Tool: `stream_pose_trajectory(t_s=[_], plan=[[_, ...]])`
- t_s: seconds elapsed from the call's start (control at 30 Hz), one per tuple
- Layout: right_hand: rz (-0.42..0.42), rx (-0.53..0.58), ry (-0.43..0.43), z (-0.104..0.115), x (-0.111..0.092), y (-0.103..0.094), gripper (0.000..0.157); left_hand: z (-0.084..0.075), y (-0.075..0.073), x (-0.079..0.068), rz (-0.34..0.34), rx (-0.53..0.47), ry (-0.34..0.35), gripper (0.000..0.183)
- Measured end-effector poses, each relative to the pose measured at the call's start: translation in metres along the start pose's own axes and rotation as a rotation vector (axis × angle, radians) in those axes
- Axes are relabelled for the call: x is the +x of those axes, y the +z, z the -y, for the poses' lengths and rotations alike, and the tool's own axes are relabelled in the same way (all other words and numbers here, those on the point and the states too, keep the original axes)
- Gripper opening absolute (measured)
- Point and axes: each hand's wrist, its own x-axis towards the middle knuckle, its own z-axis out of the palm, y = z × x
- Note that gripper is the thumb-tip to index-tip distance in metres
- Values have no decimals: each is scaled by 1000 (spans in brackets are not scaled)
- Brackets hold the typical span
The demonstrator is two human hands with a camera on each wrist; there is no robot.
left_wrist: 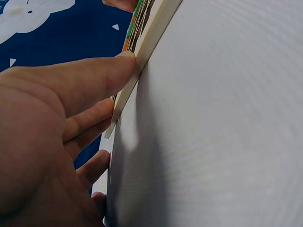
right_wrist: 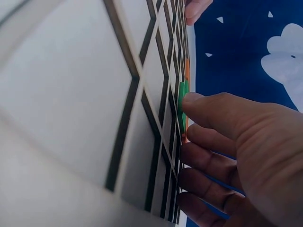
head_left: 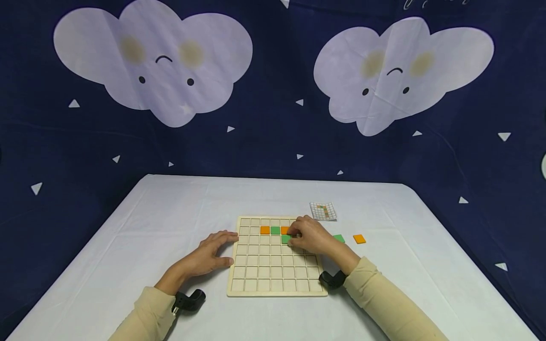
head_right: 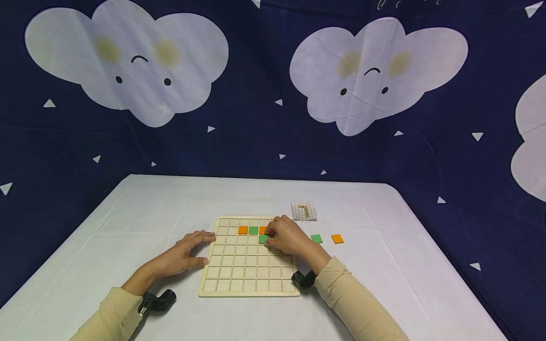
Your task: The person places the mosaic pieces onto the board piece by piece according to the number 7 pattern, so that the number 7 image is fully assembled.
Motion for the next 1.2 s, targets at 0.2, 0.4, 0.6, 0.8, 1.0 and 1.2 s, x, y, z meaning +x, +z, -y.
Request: stream_pose_trajectory(t_s=[0.2, 0.4, 0.6, 0.8, 1.0, 1.2], plan=[[-5, 12, 9, 1, -1, -1, 21, 0, 0, 0, 3, -1, 0, 55], [-19, 51, 37, 2, -3, -4, 22, 1, 0, 0, 0, -2, -1, 55], [-26, 76, 67, 2, -7, -9, 25, 1, 0, 0, 3, -3, -10, 56], [-39, 96, 103, 0, -12, -14, 27, 2, 0, 0, 1, 1, -10, 56], [-59, 107, 133, -1, -18, -19, 28, 2, 1, 0, 2, -1, -12, 56], [-82, 113, 147, -6, -26, -23, 29, 2, 0, 0, 6, -2, -13, 56]])
